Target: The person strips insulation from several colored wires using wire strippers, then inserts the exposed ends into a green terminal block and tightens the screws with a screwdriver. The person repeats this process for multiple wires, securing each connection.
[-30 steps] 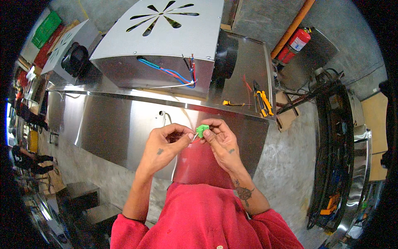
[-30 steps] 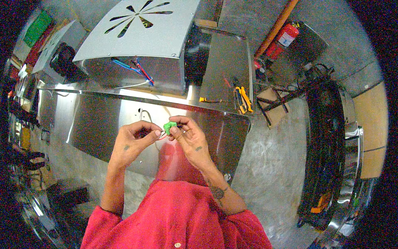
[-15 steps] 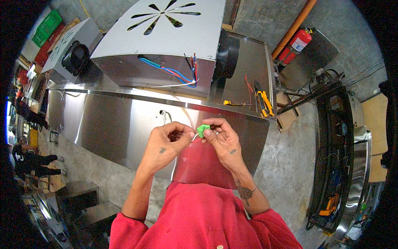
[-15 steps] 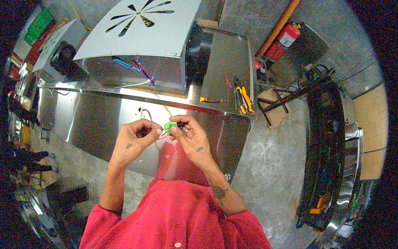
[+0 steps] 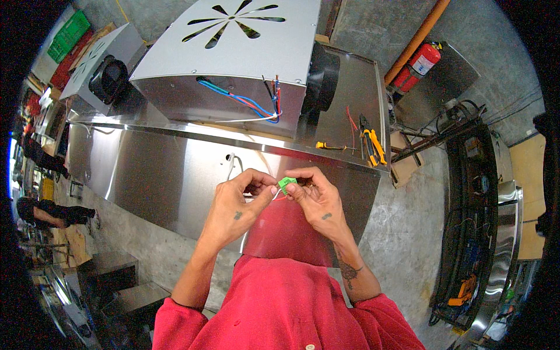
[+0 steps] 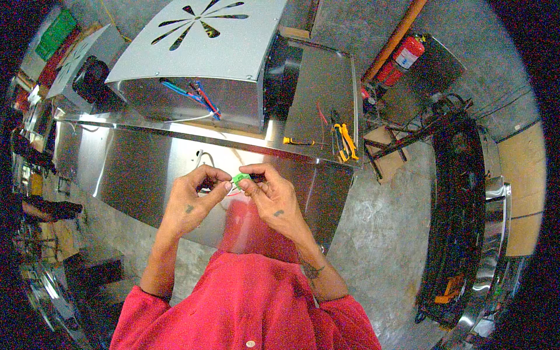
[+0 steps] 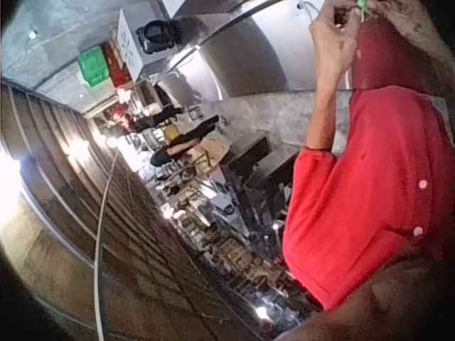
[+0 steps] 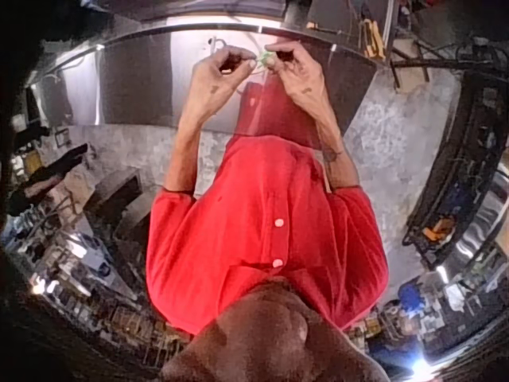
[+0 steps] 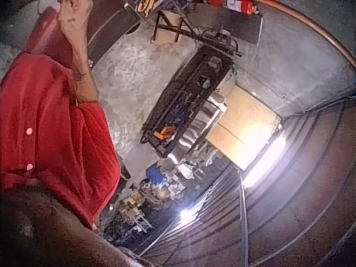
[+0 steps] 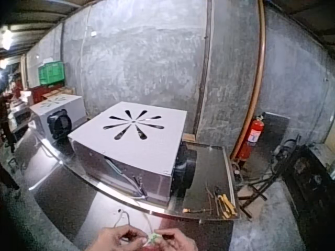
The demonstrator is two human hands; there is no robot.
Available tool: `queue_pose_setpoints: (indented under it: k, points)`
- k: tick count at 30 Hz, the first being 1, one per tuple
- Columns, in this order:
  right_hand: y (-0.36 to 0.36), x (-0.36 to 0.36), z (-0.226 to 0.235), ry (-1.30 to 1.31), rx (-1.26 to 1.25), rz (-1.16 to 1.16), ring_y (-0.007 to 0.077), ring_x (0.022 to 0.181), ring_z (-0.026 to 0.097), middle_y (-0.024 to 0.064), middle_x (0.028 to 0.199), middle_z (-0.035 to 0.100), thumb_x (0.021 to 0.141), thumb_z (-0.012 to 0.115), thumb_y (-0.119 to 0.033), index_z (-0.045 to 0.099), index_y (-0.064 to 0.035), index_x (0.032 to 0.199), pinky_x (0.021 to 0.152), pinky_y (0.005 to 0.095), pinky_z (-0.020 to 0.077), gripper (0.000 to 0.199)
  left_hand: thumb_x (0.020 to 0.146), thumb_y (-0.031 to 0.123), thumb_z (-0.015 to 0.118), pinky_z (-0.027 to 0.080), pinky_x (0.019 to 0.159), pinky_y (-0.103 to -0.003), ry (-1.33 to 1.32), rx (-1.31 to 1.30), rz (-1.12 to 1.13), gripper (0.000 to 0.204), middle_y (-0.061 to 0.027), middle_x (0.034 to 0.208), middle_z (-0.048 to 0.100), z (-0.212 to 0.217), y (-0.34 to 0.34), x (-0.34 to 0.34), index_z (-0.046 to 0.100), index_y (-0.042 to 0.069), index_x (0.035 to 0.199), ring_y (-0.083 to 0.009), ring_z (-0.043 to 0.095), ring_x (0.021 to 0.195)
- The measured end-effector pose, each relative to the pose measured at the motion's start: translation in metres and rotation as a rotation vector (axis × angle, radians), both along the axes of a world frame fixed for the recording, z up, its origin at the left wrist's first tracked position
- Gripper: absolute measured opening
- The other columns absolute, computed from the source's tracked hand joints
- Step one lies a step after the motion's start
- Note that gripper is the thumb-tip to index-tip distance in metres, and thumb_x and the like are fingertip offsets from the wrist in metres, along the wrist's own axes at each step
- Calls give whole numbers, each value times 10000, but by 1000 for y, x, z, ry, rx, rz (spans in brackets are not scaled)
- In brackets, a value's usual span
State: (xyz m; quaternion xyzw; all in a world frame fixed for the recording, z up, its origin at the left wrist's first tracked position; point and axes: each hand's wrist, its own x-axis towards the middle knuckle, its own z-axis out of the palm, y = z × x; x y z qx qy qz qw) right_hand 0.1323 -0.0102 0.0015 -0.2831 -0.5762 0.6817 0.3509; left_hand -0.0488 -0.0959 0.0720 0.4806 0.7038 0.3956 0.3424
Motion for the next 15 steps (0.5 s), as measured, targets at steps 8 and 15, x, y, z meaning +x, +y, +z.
queue_pose_setpoints:
  k: [8, 15]
  points:
    - [1, 0, -2, -21, -19, -6, 49, 802, 615, 11, 902, 697, 1053, 728, -193, 675, -31, 1301, 682, 233, 510, 301, 974, 129, 778, 561, 855, -306, -36, 37, -13, 235, -68, 971, 754, 0, 1, 1, 712, -3, 1157, -131, 708, 908]
    - [1, 0, 2, -59, 6, 3, 48, 819, 614, 3, 931, 702, 1054, 729, -208, 682, -37, 1329, 700, 234, 514, 327, 973, 121, 785, 554, 871, -303, -107, 27, -5, 247, -62, 987, 744, -5, 1, 2, 696, -6, 1165, -130, 702, 926]
